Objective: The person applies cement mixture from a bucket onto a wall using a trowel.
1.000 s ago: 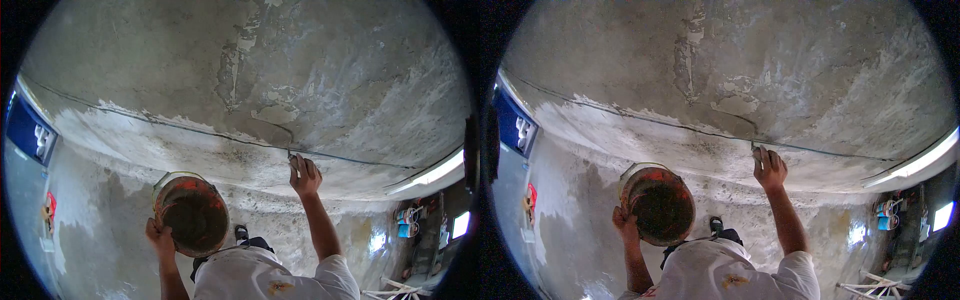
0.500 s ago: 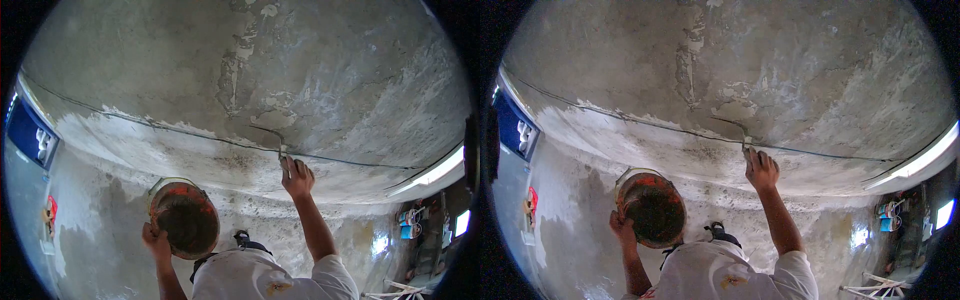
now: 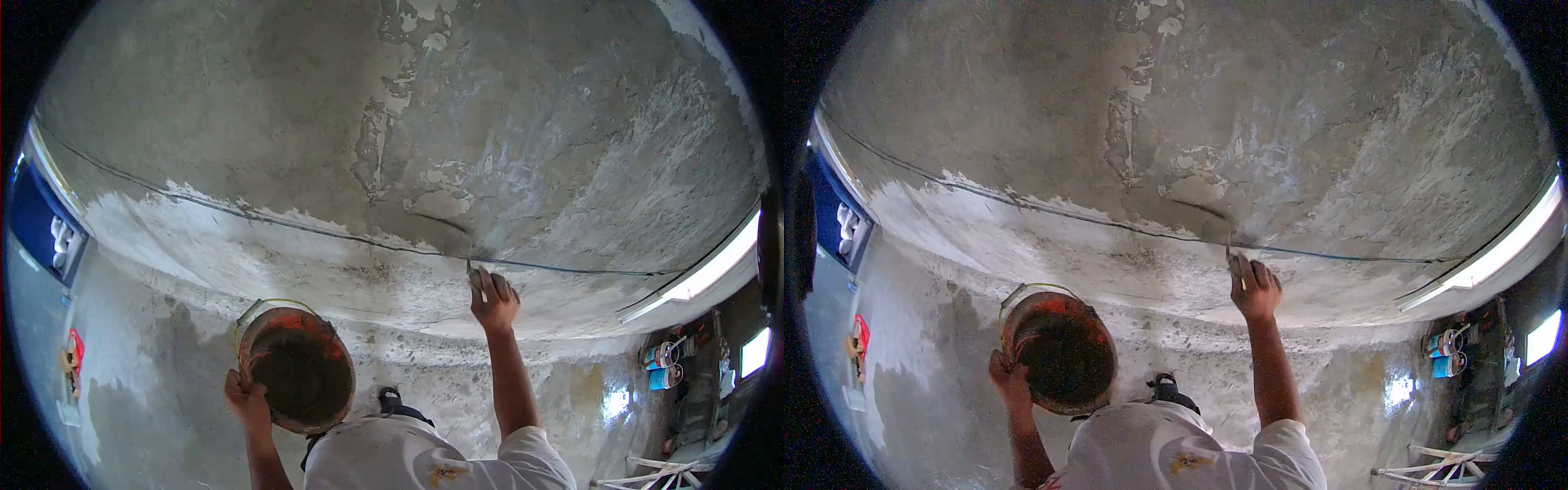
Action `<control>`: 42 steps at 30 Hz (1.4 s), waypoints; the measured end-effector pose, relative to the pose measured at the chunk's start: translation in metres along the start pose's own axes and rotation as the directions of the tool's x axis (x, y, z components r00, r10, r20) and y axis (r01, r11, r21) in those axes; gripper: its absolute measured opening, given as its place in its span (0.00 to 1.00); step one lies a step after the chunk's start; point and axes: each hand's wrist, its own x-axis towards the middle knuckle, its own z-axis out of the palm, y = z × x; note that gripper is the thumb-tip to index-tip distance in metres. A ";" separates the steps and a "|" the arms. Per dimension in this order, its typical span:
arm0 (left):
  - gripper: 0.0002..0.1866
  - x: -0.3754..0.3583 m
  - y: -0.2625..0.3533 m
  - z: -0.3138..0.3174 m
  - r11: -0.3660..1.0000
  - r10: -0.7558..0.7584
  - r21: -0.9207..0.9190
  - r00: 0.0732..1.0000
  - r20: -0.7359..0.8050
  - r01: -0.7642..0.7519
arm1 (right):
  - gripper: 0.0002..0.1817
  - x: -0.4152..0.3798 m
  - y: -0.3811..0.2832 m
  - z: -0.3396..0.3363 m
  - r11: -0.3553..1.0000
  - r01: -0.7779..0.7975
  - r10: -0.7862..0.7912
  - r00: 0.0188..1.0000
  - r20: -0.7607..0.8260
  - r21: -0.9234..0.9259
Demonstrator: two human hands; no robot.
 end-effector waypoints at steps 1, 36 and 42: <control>0.22 -0.002 -0.001 0.001 1.000 -0.004 -0.002 1.000 0.001 0.004 | 0.20 0.009 0.004 0.002 0.995 0.030 -0.025 0.998 0.053 -0.092; 0.16 0.002 0.006 0.035 0.929 0.361 -0.035 0.879 0.310 -0.369 | 0.15 0.000 -0.176 -0.079 0.795 -0.440 -0.504 -0.094 0.859 0.418; 0.17 0.008 0.001 0.042 0.926 0.375 -0.109 0.857 0.352 -0.361 | 0.20 -0.022 -0.157 -0.085 0.649 -0.745 -0.379 -0.141 0.915 0.154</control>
